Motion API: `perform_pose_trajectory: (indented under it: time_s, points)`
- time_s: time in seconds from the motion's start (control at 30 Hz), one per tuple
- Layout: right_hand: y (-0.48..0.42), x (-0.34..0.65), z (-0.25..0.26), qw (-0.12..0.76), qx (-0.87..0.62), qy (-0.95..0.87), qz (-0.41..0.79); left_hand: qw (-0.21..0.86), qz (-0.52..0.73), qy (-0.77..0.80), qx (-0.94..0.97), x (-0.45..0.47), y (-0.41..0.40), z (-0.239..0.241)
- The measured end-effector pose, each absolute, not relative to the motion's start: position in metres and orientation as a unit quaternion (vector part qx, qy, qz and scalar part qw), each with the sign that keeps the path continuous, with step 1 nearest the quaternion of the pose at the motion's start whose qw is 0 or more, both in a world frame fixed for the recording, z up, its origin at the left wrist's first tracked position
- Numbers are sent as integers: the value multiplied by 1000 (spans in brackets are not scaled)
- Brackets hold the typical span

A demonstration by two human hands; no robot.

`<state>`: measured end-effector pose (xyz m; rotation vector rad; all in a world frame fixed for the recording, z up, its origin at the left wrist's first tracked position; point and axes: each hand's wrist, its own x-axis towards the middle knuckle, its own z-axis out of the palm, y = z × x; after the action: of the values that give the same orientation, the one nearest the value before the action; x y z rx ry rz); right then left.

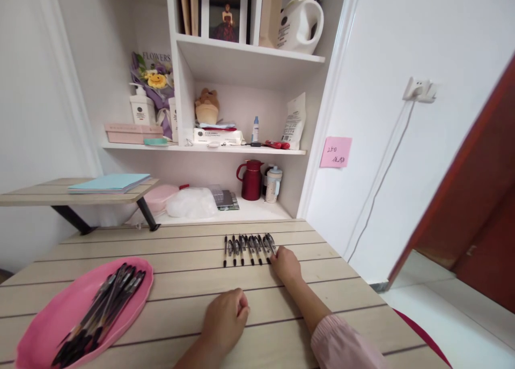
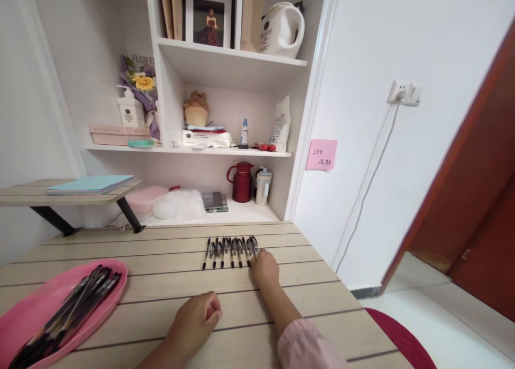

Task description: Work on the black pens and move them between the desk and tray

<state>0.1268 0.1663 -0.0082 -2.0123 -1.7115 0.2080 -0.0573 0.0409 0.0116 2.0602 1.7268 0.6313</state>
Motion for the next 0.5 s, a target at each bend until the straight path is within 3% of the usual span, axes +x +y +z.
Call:
perform_pose_trajectory:
  time_s: [0.17,0.3,0.5]
  points:
    - [168,133,-8,265,-720,-635,91,241,255,619,702,-58,48,8]
    - [161,136,0,303,-695,-642,114,470,379,585,541,-47,68,10]
    - [112,112,-15,405,-528,-669,332,632,527,448,350,-22,79,12]
